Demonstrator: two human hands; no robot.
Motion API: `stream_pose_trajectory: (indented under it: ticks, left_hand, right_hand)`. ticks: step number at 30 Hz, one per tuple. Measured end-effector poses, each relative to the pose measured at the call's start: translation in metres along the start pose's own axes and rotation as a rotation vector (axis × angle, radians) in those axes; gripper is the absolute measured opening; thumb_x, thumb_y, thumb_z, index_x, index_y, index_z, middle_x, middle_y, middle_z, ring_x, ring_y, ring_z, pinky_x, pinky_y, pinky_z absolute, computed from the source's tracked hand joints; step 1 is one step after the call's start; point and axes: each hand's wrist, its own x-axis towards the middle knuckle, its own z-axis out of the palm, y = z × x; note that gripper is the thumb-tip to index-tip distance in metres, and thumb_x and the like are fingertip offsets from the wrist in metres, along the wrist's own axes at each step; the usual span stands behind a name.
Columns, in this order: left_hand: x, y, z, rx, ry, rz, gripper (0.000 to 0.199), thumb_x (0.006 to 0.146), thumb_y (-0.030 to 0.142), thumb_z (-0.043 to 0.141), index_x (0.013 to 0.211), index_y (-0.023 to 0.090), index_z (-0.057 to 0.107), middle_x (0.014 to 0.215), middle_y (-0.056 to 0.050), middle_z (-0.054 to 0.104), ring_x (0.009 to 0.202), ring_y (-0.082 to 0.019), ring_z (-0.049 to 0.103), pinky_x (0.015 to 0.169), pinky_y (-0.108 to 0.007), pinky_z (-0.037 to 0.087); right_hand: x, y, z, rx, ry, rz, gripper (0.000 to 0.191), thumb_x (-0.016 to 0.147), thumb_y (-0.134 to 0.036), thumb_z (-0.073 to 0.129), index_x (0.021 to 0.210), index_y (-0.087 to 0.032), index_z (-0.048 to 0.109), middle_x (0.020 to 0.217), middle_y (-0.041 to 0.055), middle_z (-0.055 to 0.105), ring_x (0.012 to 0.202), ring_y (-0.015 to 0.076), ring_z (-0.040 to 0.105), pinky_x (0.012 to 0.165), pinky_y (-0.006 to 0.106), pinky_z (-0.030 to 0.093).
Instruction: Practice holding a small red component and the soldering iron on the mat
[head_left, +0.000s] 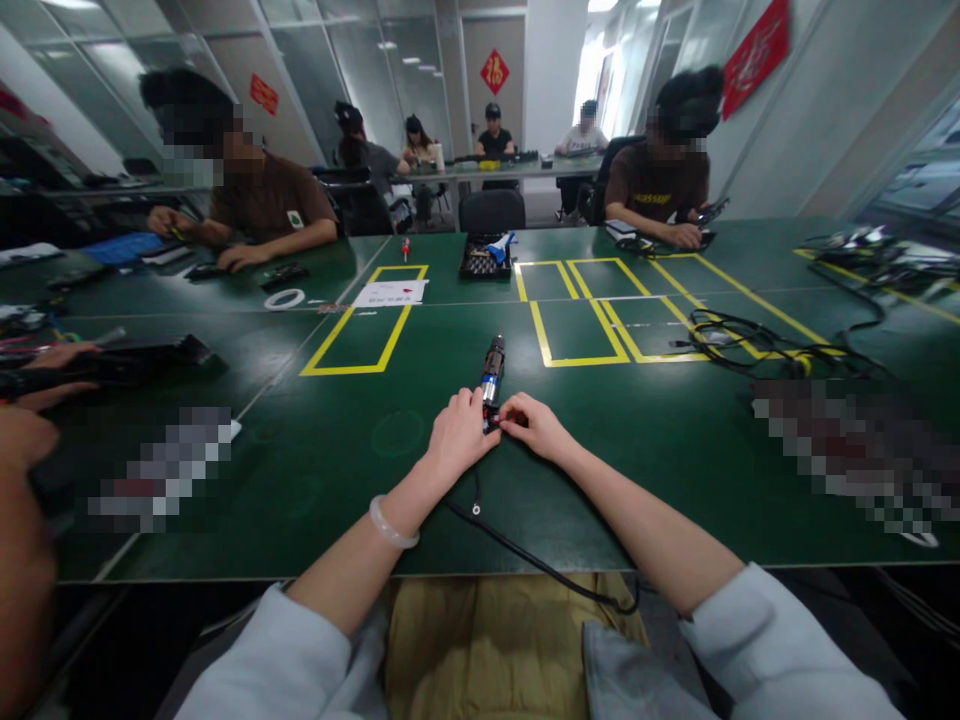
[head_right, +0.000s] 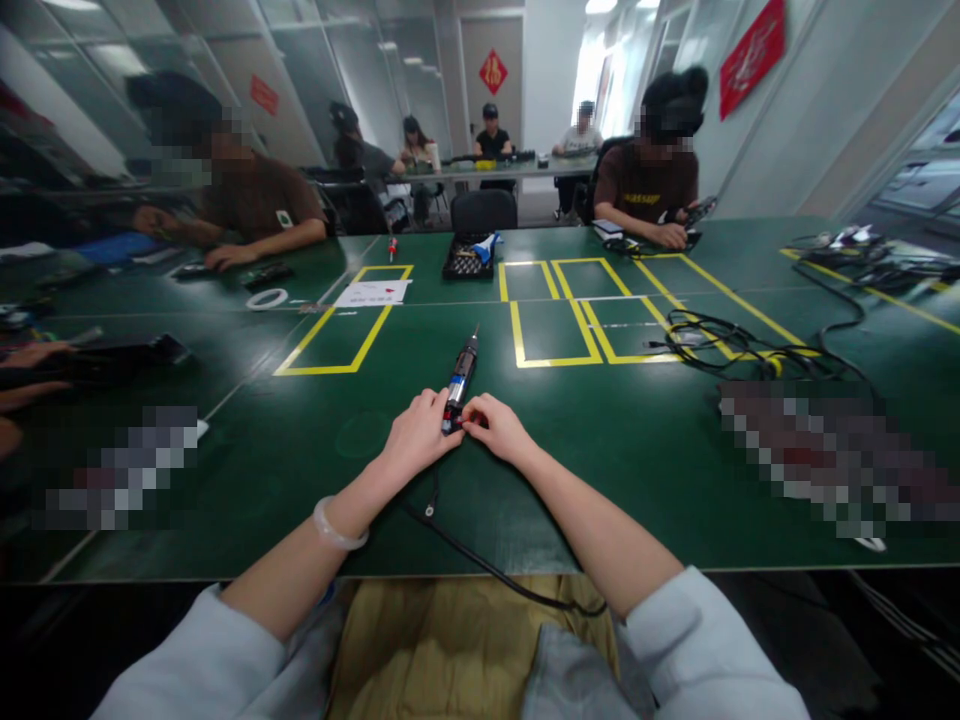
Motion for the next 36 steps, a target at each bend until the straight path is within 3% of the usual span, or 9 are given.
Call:
stream_pose_trajectory:
  ticks: [6,13,22,28,36]
  left_hand:
    - [-0.002,0.0,-0.001,-0.013,0.016,-0.003,0.05,0.08,0.043,0.055,0.122,0.017,0.044,0.107,-0.011,0.051,0.099,-0.025,0.052,0.077,-0.032,0.044]
    - [-0.005,-0.001,0.008,-0.034,0.08,-0.039,0.057,0.086,0.054,0.045,0.132,0.021,0.04,0.111,-0.012,0.051,0.098,-0.025,0.053,0.076,-0.034,0.043]
    - [-0.003,-0.015,0.009,0.019,0.087,0.004,0.065,0.087,0.053,0.044,0.142,0.023,0.032,0.111,-0.012,0.052,0.097,-0.025,0.052,0.076,-0.034,0.042]
    - [-0.021,-0.061,0.002,0.11,0.071,-0.004,0.066,0.087,0.054,0.041,0.144,0.023,0.031,0.116,-0.013,0.051,0.096,-0.026,0.052,0.079,-0.035,0.042]
    - [-0.07,-0.156,-0.012,0.227,-0.007,-0.255,0.07,0.088,0.059,0.026,0.144,0.018,0.032,0.122,-0.018,0.05,0.099,-0.032,0.053,0.082,-0.041,0.043]
  right_hand:
    - [-0.001,-0.002,-0.001,-0.013,0.013,0.028,0.01,0.084,-0.019,0.06,0.089,-0.017,0.067,0.085,0.0029,0.055,0.071,0.0124,0.053,0.069,0.026,0.043]
    - [-0.004,-0.009,-0.005,0.093,0.022,0.101,0.018,0.088,-0.027,0.055,0.098,-0.017,0.065,0.088,0.0034,0.067,0.074,0.014,0.059,0.071,0.027,0.045]
    - [-0.005,-0.006,-0.002,0.153,0.011,0.111,0.024,0.087,-0.033,0.054,0.105,-0.017,0.06,0.084,0.0017,0.063,0.07,0.0125,0.056,0.068,0.026,0.045]
    - [-0.005,-0.008,-0.005,0.136,-0.01,0.114,0.023,0.087,-0.032,0.054,0.104,-0.018,0.06,0.084,0.0013,0.062,0.07,0.0119,0.054,0.069,0.025,0.044]
    - [-0.006,-0.007,-0.004,0.122,-0.035,0.108,0.022,0.086,-0.029,0.054,0.103,-0.016,0.062,0.082,0.0015,0.062,0.069,0.0118,0.054,0.068,0.025,0.044]
